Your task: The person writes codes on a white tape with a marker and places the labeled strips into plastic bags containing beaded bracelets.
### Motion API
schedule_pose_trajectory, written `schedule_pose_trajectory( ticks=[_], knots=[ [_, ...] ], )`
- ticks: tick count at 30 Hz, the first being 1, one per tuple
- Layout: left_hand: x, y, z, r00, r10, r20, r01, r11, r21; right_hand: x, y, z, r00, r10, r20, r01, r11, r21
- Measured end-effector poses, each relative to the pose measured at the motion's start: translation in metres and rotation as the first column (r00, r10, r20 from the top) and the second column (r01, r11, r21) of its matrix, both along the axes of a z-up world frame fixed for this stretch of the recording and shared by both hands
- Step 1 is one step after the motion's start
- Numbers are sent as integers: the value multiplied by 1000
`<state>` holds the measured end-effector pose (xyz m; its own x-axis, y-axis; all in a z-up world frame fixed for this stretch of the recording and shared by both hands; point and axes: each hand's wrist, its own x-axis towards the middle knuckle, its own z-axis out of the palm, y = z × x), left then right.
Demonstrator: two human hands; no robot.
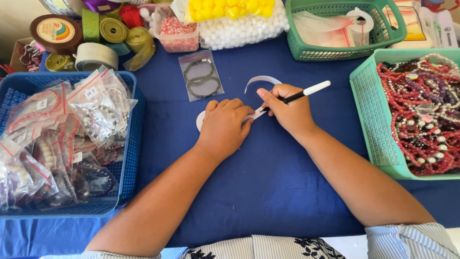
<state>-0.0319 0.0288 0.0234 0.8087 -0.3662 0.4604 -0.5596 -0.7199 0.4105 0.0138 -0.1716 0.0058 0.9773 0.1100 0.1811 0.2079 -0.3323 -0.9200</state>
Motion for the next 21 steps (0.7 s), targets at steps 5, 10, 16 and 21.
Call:
schedule_pose_trajectory(
  ticks=[5, 10, 16, 21],
  knots=[
    [0, 0, -1, 1000, 0, 5, 0, 1000, 9, 1, -1, -1, 1000, -8, 2, 8, 1000, -3],
    [1, 0, 0, 1000, 1, 4, -1, 1000, 8, 1, 0, 0, 1000, -28, 2, 28, 1000, 11],
    [0, 0, -1, 1000, -3, -2, 3, 1000, 1, 0, -1, -1, 999, -23, 31, 23, 1000, 10],
    [0, 0, -1, 1000, -4, 13, 4, 1000, -4, 0, -1, 0, 1000, -13, 21, 14, 999, -36]
  ],
)
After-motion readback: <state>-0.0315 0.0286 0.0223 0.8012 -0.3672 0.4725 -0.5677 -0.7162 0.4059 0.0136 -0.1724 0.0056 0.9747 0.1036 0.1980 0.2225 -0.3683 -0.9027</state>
